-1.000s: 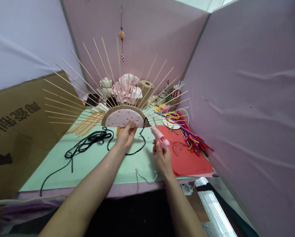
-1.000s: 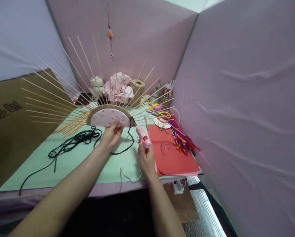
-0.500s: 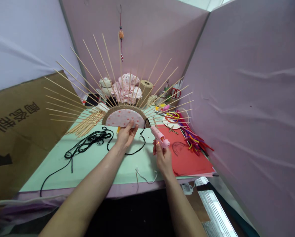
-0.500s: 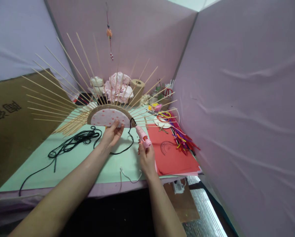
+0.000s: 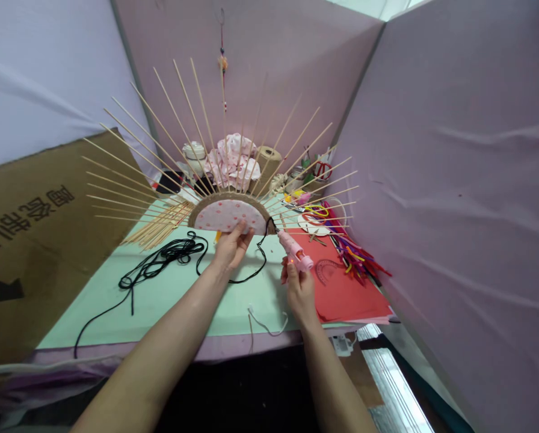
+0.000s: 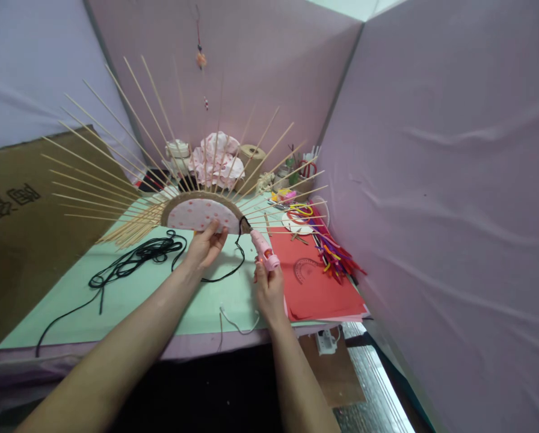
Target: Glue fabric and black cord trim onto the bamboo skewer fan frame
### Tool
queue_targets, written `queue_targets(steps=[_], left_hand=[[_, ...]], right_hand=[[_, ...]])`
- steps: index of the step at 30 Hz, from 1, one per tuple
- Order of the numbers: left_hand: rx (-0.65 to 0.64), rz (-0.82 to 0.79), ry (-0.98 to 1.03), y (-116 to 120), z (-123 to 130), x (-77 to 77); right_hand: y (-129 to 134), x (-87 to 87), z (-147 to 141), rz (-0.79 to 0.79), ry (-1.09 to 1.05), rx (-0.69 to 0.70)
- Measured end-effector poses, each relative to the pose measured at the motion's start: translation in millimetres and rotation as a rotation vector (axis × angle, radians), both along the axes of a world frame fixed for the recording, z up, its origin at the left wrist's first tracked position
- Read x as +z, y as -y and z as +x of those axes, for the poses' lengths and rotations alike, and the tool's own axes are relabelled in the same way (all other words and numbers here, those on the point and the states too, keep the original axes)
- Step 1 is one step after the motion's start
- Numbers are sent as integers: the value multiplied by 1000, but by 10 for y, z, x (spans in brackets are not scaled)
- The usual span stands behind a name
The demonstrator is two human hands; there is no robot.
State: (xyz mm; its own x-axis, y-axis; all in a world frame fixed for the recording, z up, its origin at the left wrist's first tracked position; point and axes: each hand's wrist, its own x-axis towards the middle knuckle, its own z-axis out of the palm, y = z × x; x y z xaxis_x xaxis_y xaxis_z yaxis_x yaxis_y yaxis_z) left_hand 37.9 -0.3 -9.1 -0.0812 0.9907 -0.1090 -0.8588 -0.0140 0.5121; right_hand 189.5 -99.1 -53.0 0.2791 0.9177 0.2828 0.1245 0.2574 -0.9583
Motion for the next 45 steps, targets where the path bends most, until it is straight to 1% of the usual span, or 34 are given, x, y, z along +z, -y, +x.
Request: queue_targets(steps=[12,22,36,45], left_hand=[[-15,-22,-3,32,10,57],[-10,-28,-2,22,9,41],[-8,-35,-1,35,14,58],[-5,-32,-3,35,15,57]], right_hand=[[2,-11,6,-5,17,1],[0,-7,9,-11,40,-4],[3,-40,18,-8,42,-3],[23,9,-1,-21,45,-12]])
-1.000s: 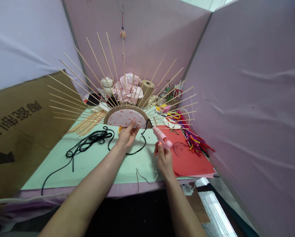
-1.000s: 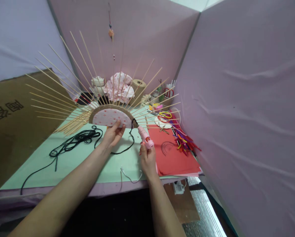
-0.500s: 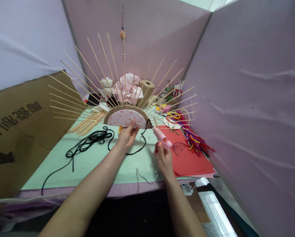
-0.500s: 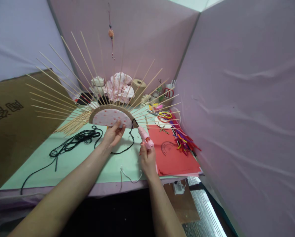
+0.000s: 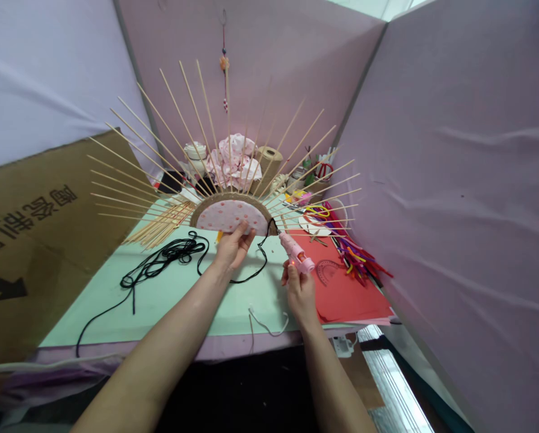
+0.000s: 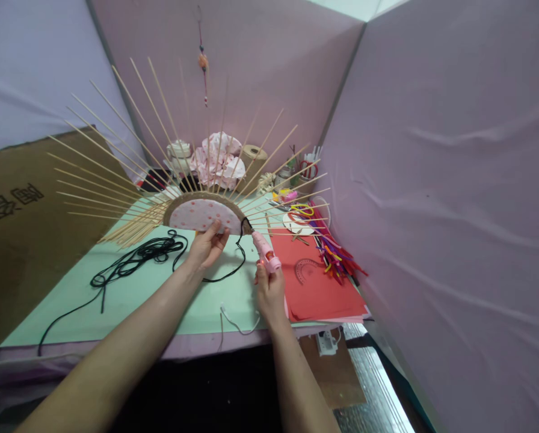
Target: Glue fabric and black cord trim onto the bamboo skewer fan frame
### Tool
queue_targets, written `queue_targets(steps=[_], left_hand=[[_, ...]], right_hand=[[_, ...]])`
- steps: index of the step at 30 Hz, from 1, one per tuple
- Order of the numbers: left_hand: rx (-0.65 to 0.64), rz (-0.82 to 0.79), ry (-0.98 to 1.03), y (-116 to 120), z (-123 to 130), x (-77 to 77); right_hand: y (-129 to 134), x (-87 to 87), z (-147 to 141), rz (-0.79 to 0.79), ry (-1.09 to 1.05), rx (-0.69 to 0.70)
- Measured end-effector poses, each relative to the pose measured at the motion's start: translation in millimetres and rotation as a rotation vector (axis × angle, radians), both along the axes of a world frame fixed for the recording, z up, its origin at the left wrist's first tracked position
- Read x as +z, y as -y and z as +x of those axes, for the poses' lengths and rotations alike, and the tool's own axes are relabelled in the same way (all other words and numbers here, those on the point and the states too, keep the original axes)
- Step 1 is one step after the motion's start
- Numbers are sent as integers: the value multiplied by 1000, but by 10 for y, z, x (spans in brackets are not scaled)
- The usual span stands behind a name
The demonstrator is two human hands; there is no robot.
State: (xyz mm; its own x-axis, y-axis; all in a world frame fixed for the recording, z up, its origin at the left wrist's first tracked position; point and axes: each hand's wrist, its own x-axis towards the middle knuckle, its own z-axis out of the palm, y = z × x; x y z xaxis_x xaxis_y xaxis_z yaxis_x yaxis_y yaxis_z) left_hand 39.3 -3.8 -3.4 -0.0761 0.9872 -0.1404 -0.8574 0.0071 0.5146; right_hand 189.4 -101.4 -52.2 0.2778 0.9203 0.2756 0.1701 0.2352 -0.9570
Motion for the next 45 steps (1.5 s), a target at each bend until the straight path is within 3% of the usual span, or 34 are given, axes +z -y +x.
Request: queue_targets(steps=[20,23,29,36,45], left_hand=[[28,-4,-1,-24,-12,-18],[23,10,16,-40,-26,-48],[-2,-1,33,-27,2,-81],[-57,25,-9,86,140,-91],[-75,32,-11,152,200,-72]], right_hand=[[118,-61,35,-70,42,-13],[151,-70,27,16,32,-66],[82,19,-84,350,105,-223],[-109,142,-192,484,256,-270],[-161,70,-166,507,334,-299]])
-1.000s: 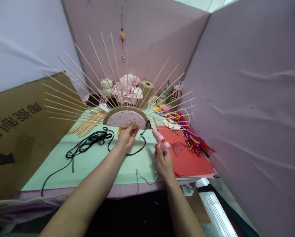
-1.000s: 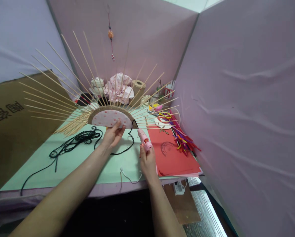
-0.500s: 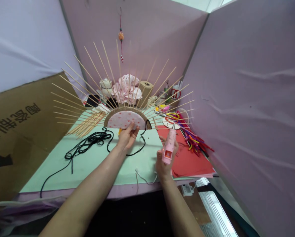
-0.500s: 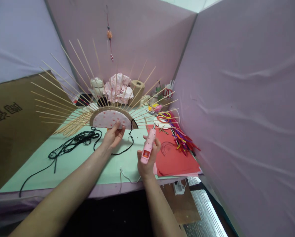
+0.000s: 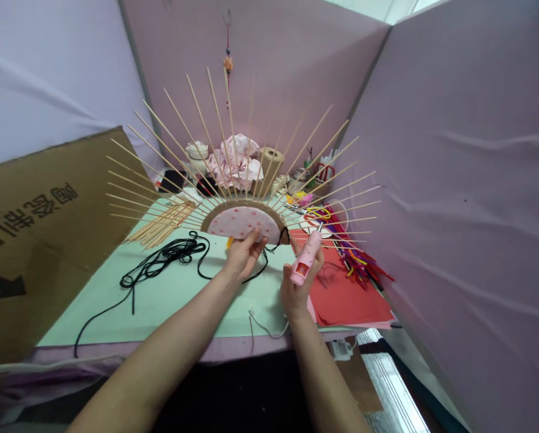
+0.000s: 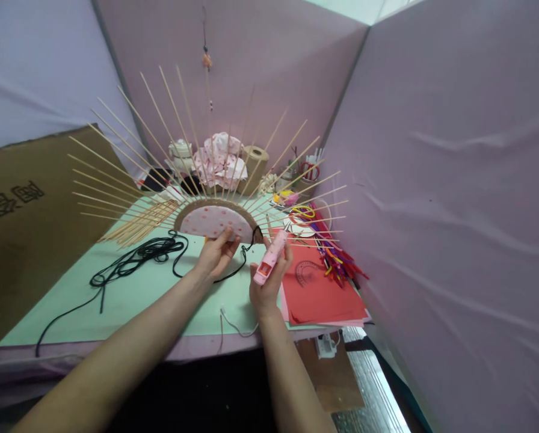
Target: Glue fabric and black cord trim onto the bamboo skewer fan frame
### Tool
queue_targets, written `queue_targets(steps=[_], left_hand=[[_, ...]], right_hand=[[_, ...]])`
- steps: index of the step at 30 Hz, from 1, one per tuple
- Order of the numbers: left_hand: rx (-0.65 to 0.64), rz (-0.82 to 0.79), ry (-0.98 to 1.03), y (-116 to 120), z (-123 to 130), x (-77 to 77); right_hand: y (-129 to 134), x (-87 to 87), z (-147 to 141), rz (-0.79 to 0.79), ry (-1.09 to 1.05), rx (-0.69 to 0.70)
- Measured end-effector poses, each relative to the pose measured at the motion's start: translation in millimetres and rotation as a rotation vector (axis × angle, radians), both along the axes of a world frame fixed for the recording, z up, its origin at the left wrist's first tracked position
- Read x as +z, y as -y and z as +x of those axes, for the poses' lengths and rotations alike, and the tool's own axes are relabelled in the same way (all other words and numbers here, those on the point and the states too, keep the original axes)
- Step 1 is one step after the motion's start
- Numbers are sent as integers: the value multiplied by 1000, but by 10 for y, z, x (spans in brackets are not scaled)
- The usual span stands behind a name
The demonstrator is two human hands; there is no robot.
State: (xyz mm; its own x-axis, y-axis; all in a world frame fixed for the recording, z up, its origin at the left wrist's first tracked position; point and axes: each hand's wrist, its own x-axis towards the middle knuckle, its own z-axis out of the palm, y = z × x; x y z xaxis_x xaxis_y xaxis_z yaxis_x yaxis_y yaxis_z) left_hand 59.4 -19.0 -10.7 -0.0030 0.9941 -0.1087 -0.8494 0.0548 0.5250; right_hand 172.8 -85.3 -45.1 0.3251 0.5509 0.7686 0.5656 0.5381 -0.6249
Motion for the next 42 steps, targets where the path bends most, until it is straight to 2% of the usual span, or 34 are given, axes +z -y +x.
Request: queue_targets(steps=[8,13,17,24,33,38,42], left_hand=[[-3,-12,-7,29,17,38],[-19,-7,-7,25,9,23],[-29,-6,-4,9,3,-6],[-29,-32,0,-15,-4,-31],[-41,-29,-18,3,17,-29],[-44,-27,-28,0,13,-35],[-48,-15,-33,11,16,-22]], right_hand=[[-32,-57,-3,-36,-21,6],[-33,-40,4,-54,-33,-50],[-12,-21,15,-86,-65,-23],[68,-22,20,-42,-143,-9],[35,-50,26,-81,-35,12],[61,-13,26,-66,-30,1],[36,-23,25,-114,-27,25]])
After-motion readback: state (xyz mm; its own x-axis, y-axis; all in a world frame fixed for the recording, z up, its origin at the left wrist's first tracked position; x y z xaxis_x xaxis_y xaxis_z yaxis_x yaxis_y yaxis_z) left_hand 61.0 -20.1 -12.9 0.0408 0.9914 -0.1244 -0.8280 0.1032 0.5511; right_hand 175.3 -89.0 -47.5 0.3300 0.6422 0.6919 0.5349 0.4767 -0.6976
